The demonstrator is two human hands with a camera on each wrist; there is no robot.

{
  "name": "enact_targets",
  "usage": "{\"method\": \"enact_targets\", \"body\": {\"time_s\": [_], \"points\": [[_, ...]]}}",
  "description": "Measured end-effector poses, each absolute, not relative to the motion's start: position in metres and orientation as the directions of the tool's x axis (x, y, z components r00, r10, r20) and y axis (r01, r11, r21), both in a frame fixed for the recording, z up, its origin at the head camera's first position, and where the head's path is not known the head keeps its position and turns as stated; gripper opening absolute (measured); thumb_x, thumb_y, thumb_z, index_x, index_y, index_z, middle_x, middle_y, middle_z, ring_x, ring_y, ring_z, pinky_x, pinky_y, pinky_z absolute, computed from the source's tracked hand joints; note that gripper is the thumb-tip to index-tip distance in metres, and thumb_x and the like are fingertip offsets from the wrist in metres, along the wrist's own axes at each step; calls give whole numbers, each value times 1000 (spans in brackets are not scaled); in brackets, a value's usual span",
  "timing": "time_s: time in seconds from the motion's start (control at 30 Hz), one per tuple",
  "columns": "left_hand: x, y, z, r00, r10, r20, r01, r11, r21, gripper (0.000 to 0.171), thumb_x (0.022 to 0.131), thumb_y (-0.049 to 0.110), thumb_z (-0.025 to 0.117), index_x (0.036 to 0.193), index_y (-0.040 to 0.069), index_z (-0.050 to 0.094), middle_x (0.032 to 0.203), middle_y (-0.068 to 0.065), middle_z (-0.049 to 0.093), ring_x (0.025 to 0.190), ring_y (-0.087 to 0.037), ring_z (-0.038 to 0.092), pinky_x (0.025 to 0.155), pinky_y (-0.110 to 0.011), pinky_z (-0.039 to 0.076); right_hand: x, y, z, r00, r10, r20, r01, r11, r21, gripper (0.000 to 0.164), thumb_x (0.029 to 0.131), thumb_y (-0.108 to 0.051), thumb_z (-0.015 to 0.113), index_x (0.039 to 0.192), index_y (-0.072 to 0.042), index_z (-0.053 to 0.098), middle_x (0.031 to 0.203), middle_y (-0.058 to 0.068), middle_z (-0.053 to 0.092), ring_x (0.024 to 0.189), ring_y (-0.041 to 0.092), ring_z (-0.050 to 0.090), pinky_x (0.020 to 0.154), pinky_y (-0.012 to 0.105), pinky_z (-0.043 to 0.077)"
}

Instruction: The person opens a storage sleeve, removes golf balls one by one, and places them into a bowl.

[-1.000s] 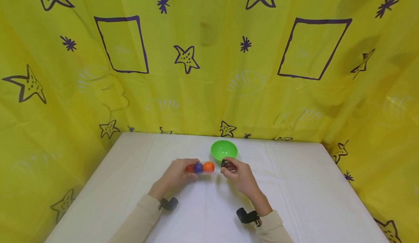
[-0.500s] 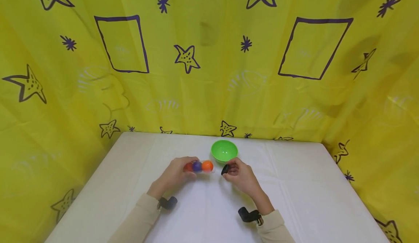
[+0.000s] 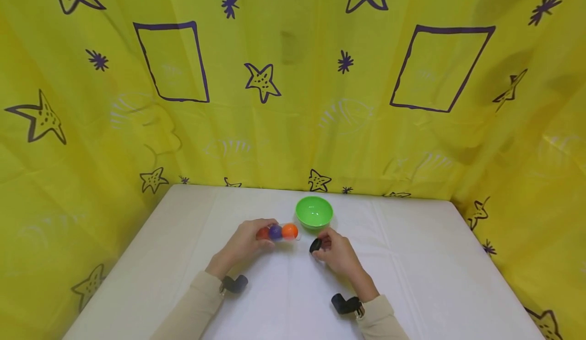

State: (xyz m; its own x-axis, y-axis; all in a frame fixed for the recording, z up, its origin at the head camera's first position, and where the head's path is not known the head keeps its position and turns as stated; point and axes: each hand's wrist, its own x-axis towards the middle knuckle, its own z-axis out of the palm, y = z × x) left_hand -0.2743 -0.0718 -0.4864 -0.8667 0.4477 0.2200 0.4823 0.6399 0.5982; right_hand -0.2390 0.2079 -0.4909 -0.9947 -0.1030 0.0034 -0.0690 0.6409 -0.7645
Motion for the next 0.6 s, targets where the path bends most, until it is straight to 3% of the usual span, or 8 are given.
{"method": "enact_targets", "body": {"time_s": [0.2, 0.43, 0.6], "points": [[-274, -72, -485, -870, 446, 210, 474, 643, 602, 51, 84, 17, 84, 132, 14, 67, 129, -4, 71, 117, -20, 67, 103, -41, 54, -239, 210, -488, -995, -97, -23, -51, 697, -715, 38, 79, -9, 86, 112, -4, 68, 106, 8, 73, 102, 23, 69, 92, 44, 57], [-273, -73, -483, -862, 452, 229, 492, 637, 594, 51, 84, 16, 84, 132, 12, 67, 129, -6, 72, 116, -21, 68, 102, -41, 54, -239, 206, -492, -996, -74, -53, -16, 712, -702, 32, 83, -10, 83, 111, -6, 69, 100, 5, 67, 89, 19, 54, 74, 31, 46], [-273, -73, -483, -866, 449, 220, 482, 637, 601, 50, 84, 15, 83, 132, 12, 67, 129, -6, 71, 117, -22, 68, 103, -42, 54, -238, 204, -496, -997, -67, -34, -23, 704, -709, 29, 82, -8, 82, 109, -6, 69, 101, 4, 67, 90, 19, 54, 76, 30, 45]]}}
